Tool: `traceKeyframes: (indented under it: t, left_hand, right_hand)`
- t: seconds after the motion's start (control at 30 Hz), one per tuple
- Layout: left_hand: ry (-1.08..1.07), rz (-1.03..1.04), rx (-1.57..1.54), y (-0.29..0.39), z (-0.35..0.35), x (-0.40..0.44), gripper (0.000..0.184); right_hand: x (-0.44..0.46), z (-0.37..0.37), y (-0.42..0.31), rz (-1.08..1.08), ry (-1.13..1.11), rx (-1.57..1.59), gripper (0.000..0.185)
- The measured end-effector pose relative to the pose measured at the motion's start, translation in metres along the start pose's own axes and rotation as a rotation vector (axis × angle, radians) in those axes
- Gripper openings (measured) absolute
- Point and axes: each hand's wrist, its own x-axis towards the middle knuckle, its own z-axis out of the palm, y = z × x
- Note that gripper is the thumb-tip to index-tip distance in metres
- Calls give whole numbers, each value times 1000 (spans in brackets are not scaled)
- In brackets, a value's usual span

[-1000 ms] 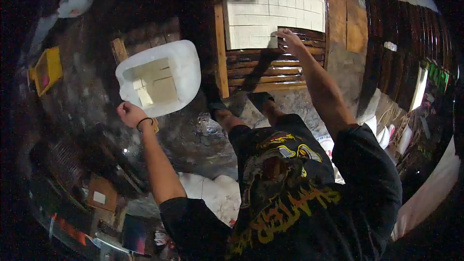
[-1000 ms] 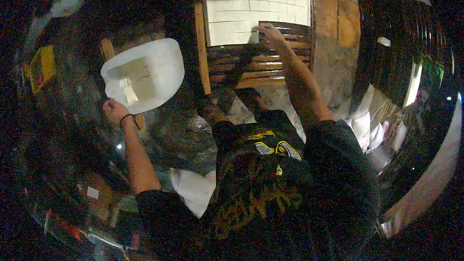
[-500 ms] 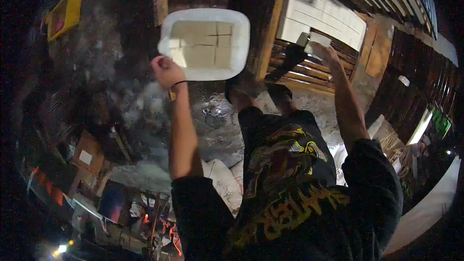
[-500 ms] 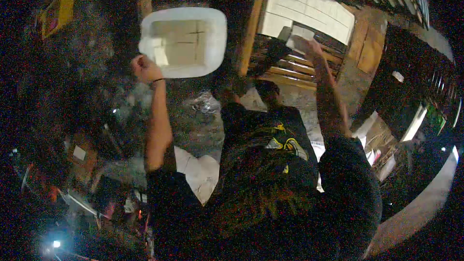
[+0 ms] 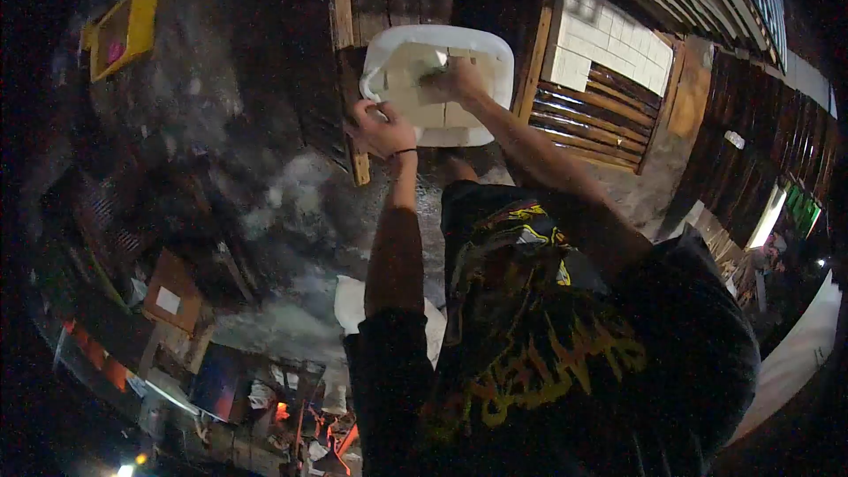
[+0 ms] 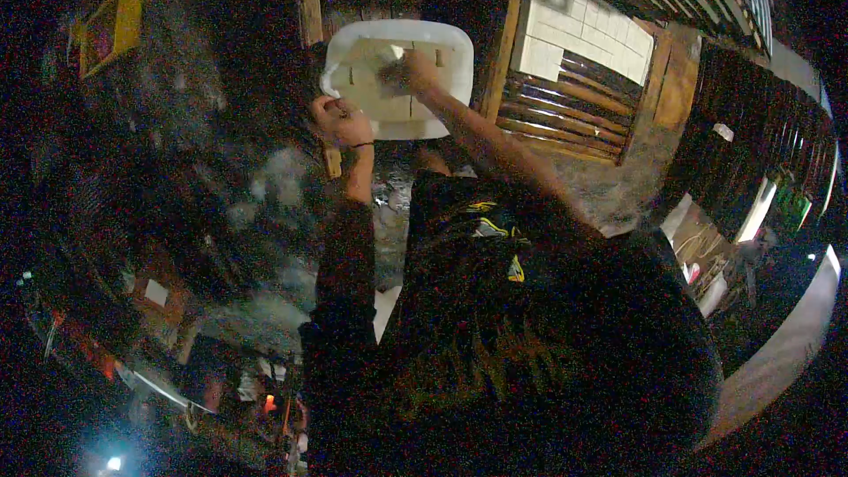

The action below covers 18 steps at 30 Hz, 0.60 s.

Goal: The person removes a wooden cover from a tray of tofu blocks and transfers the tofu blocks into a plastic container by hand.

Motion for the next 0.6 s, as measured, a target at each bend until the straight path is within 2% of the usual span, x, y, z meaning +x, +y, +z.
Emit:
traceKeyframes:
  t: [0.03,0.07,0.13,0.2,0.23,0.33,0.4,0.47,0.53,0.57,0.6]
  left_hand:
    - [6,20,39,2,0,0,17]
    - [9,37,81,-1,1,-1,18]
    - [55,83,57,-12,9,-1,20]
    - [34,-38,-41,-11,11,-7,23]
    - [27,-43,-39,-12,10,-5,23]
    - [47,-10,-94,-15,11,-4,22]
    - [40,99,214,14,-3,-3,22]
    - [48,88,150,9,-2,-1,21]
    - [53,82,76,-6,5,-5,21]
    - [60,65,-30,-14,8,-5,21]
    - [63,65,-90,-15,12,-5,21]
  right_hand:
    - [20,13,15,118,-56,165,50]
    - [28,22,23,124,-50,164,50]
    - [39,38,30,-28,46,109,50]
    - [47,51,30,-19,-28,103,51]
    - [51,56,30,-21,-100,99,52]
    - [64,71,45,75,-79,183,51]
    - [60,66,62,19,-58,236,45]
    - [53,58,75,-36,-30,292,39]
    - [38,49,79,402,-93,262,55]
    - [25,49,71,402,-81,264,55]
    - [18,47,61,437,-259,258,46]
